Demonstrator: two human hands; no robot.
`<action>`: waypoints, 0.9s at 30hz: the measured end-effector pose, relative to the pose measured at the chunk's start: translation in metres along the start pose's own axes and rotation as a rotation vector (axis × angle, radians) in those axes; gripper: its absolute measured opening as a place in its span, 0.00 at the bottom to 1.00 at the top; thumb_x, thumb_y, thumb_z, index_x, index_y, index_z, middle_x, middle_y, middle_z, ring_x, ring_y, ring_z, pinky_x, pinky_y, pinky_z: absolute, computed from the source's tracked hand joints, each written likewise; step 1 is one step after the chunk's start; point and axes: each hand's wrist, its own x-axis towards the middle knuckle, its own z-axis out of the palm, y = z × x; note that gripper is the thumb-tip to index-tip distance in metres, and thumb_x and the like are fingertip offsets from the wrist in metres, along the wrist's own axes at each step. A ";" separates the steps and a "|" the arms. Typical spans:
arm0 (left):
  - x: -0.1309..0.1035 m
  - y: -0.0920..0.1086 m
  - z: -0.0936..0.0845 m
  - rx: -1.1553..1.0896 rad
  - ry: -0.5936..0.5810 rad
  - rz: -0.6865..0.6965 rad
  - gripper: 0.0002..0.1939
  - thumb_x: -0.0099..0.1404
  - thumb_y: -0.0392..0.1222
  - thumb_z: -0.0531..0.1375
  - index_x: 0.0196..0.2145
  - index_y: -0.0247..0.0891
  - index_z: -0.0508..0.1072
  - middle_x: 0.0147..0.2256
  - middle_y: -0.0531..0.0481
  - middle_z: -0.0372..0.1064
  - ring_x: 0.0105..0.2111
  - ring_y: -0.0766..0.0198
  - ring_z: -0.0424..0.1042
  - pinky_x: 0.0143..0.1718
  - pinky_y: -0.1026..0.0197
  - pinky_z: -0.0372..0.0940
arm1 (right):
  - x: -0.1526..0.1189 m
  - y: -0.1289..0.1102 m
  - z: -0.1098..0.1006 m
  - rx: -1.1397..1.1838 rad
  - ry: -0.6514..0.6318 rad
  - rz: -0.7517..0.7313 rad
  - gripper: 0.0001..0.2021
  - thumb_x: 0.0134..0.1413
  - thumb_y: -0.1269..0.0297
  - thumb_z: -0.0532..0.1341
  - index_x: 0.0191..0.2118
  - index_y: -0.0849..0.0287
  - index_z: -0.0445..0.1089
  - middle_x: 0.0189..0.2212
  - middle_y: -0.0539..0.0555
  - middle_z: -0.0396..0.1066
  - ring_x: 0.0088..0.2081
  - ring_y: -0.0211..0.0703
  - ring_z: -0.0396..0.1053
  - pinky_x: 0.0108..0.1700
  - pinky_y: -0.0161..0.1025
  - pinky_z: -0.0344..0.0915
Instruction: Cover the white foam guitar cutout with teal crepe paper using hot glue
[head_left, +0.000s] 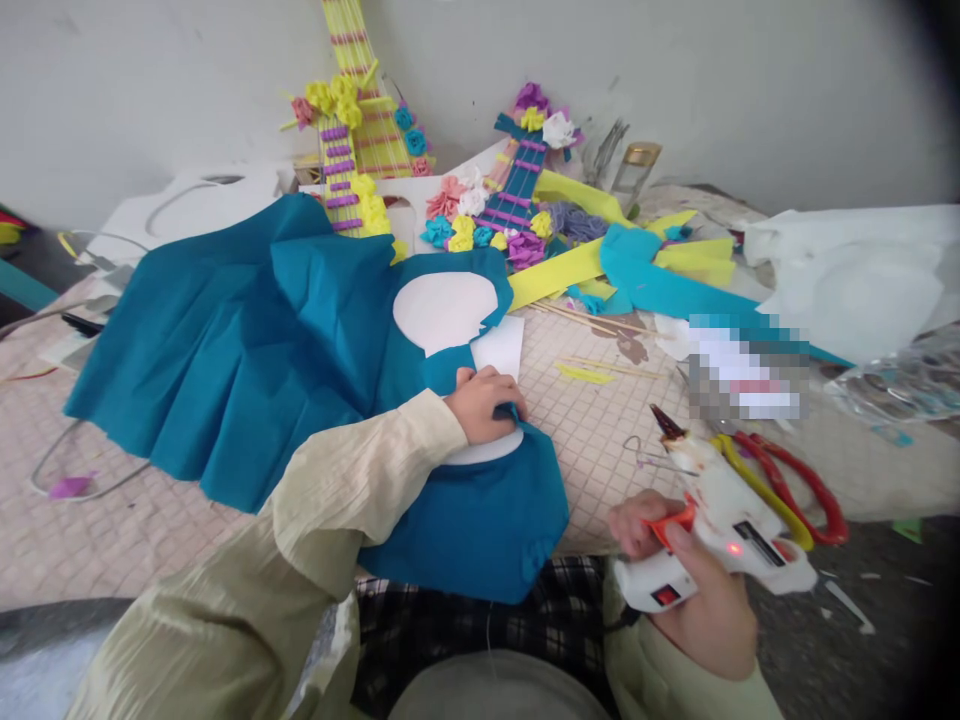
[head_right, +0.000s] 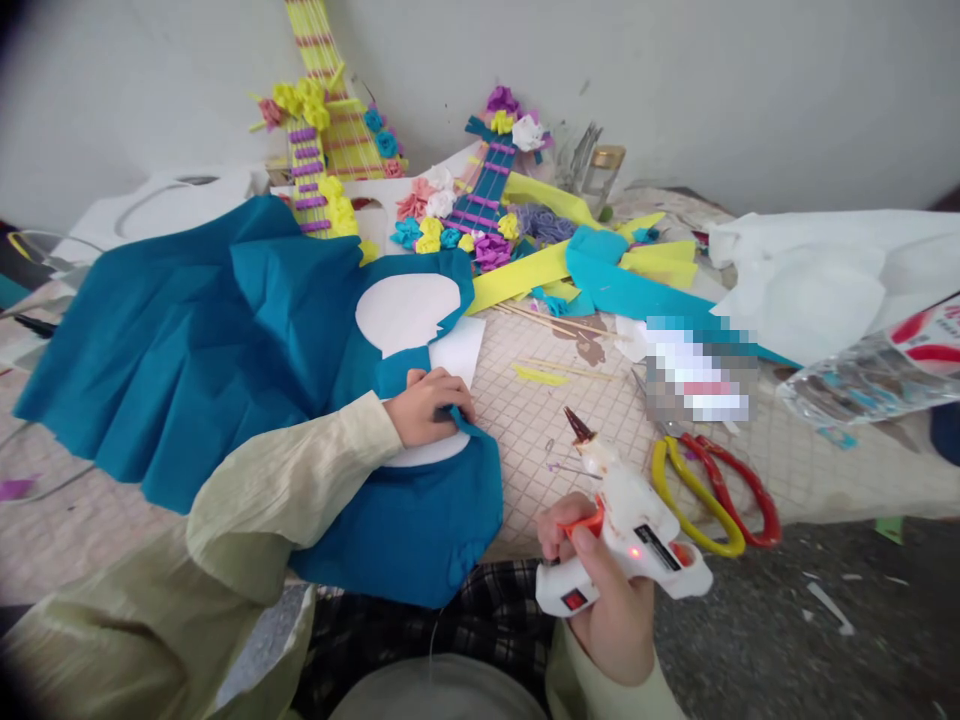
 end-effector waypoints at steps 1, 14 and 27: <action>0.000 -0.001 0.000 -0.003 0.002 0.009 0.10 0.52 0.35 0.54 0.32 0.40 0.73 0.37 0.50 0.70 0.41 0.56 0.62 0.39 0.52 0.48 | 0.000 0.000 0.001 -0.010 -0.001 0.001 0.05 0.46 0.63 0.60 0.26 0.58 0.69 0.20 0.49 0.58 0.23 0.36 0.57 0.26 0.38 0.56; 0.002 -0.011 0.006 -0.046 -0.007 -0.032 0.11 0.62 0.39 0.50 0.35 0.39 0.71 0.35 0.49 0.71 0.40 0.57 0.66 0.40 0.52 0.47 | 0.000 0.001 0.000 -0.019 0.005 0.029 0.06 0.45 0.61 0.61 0.25 0.57 0.69 0.19 0.49 0.58 0.23 0.36 0.56 0.26 0.37 0.56; 0.000 -0.010 0.005 -0.125 -0.009 -0.018 0.11 0.62 0.40 0.50 0.37 0.40 0.71 0.35 0.51 0.72 0.37 0.61 0.67 0.42 0.52 0.45 | -0.002 0.003 -0.004 -0.048 -0.004 0.034 0.05 0.47 0.62 0.59 0.27 0.58 0.69 0.20 0.49 0.60 0.23 0.37 0.58 0.26 0.38 0.55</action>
